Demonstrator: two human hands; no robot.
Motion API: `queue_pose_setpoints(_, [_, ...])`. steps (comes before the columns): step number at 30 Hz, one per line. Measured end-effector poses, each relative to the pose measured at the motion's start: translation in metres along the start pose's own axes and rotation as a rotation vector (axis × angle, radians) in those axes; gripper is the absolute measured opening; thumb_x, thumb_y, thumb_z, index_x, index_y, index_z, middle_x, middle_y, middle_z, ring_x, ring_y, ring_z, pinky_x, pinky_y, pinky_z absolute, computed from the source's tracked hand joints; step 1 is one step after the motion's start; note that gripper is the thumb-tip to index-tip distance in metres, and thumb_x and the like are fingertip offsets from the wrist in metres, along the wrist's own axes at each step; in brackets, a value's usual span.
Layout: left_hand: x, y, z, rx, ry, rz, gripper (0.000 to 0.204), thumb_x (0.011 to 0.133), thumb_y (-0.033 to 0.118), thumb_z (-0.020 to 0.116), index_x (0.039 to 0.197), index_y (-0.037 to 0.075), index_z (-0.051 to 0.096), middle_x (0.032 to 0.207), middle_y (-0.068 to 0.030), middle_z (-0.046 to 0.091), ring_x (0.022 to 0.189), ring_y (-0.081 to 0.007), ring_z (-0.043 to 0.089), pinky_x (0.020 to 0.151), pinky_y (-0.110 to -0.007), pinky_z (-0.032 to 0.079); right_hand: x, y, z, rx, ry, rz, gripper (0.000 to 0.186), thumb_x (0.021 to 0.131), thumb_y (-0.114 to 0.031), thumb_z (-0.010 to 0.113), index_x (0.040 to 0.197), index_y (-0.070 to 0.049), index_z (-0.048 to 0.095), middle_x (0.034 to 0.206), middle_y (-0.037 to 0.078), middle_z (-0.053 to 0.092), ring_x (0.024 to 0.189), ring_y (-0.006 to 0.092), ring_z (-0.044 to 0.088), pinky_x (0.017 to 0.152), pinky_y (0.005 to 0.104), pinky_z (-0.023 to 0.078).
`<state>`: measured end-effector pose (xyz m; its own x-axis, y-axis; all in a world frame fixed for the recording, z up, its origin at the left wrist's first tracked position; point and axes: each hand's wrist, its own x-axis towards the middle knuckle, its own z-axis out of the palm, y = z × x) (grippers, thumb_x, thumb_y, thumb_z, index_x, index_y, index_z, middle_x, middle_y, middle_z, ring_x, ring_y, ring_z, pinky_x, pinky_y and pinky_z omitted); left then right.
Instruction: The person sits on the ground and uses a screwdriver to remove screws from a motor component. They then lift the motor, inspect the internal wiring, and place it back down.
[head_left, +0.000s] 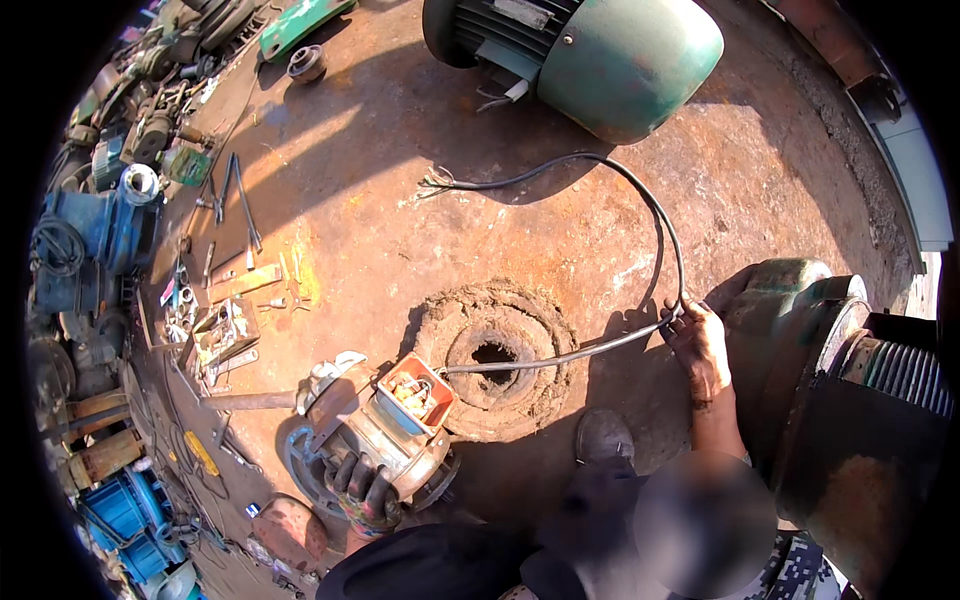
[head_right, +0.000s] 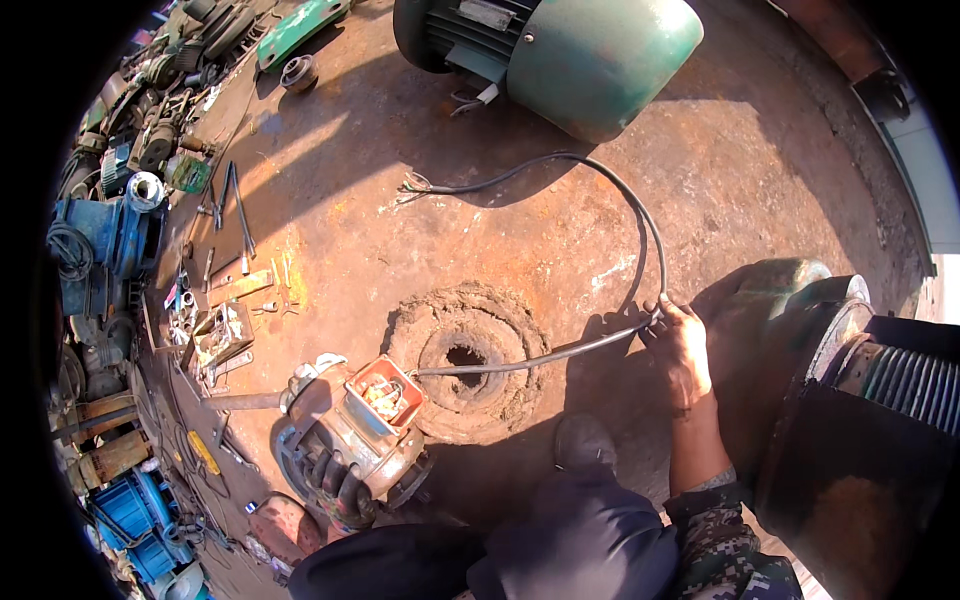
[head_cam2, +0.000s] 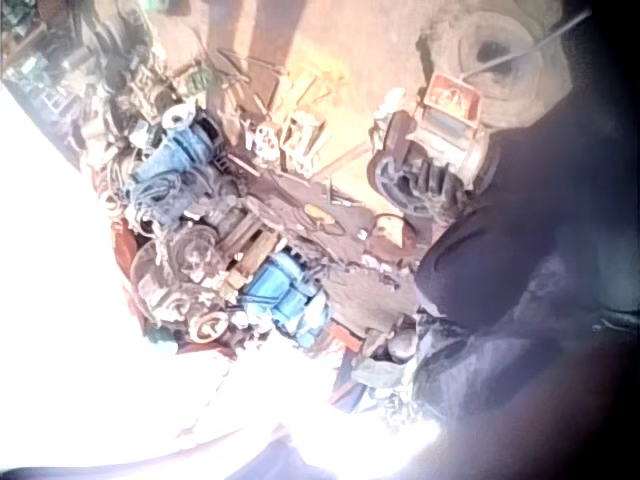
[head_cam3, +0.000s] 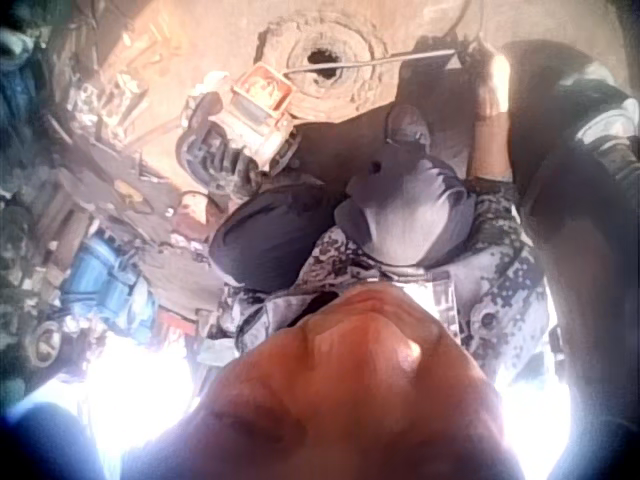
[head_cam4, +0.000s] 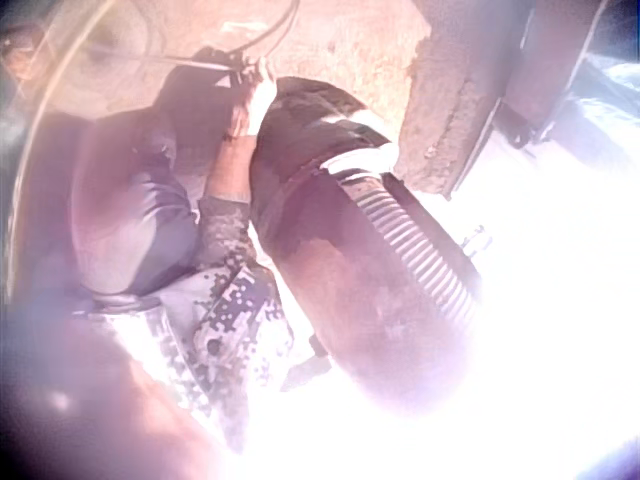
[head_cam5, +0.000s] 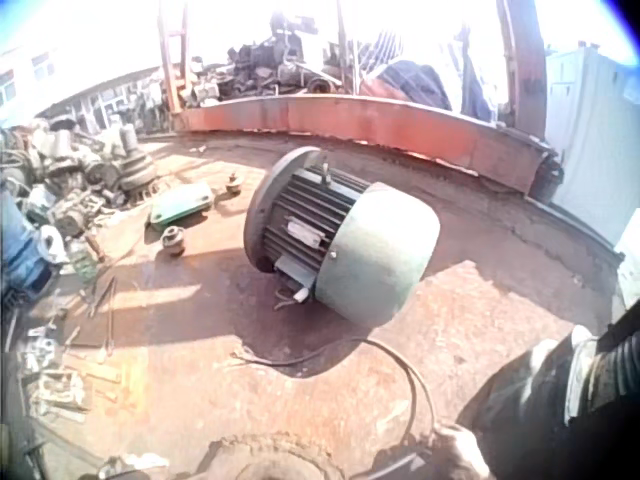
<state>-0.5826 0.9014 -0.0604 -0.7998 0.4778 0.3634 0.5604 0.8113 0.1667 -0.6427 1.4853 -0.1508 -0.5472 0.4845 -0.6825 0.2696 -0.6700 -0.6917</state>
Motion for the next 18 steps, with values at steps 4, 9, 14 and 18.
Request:
queue_pose_setpoints(4, [0.002,-0.004,0.002,0.001,0.003,0.028,0.025,0.088,0.024,0.067,0.111,0.019,0.071,0.127,-0.0101,0.065,0.124,-0.0371,0.06,0.114,-0.062,0.038,0.036,-0.011,0.029,-0.316,0.04,-0.224,0.063,0.103,-0.017,0.074,0.154,0.008,0.047,0.103,0.012,0.07,0.086,0.0195,0.069,0.079,0.0373,0.06])
queue_pose_setpoints(9, [0.003,-0.009,0.004,0.005,0.016,0.048,0.025,0.087,0.024,0.068,0.111,0.018,0.07,0.127,-0.0109,0.065,0.124,-0.0369,0.061,0.112,-0.06,0.04,0.018,-0.055,0.129,-0.36,-0.076,-0.223,0.019,0.107,-0.02,0.071,0.097,-0.007,0.062,0.08,-0.004,0.056,0.057,0.0064,0.041,0.052,0.0242,0.035])
queue_pose_setpoints(14, [0.004,-0.005,0.004,-0.004,0.023,0.053,0.026,0.086,0.023,0.07,0.111,0.017,0.07,0.128,-0.0118,0.065,0.124,-0.0367,0.061,0.11,-0.059,0.043,-0.073,-0.08,0.201,-0.548,-0.521,-0.574,0.015,0.108,-0.017,0.069,0.113,-0.002,0.07,0.081,-0.007,0.053,0.061,0.001,0.041,0.052,0.0207,0.029])
queue_pose_setpoints(18, [0.002,-0.002,0.004,-0.02,0.039,0.02,0.025,0.085,0.028,0.071,0.109,0.022,0.074,0.128,-0.0081,0.067,0.125,-0.0329,0.061,0.115,-0.058,0.039,-0.095,-0.12,0.189,0.049,-0.64,-0.704,0.02,0.112,-0.013,0.059,0.124,0.002,0.064,0.089,0.003,0.056,0.071,0.0083,0.045,0.062,0.0231,0.037])
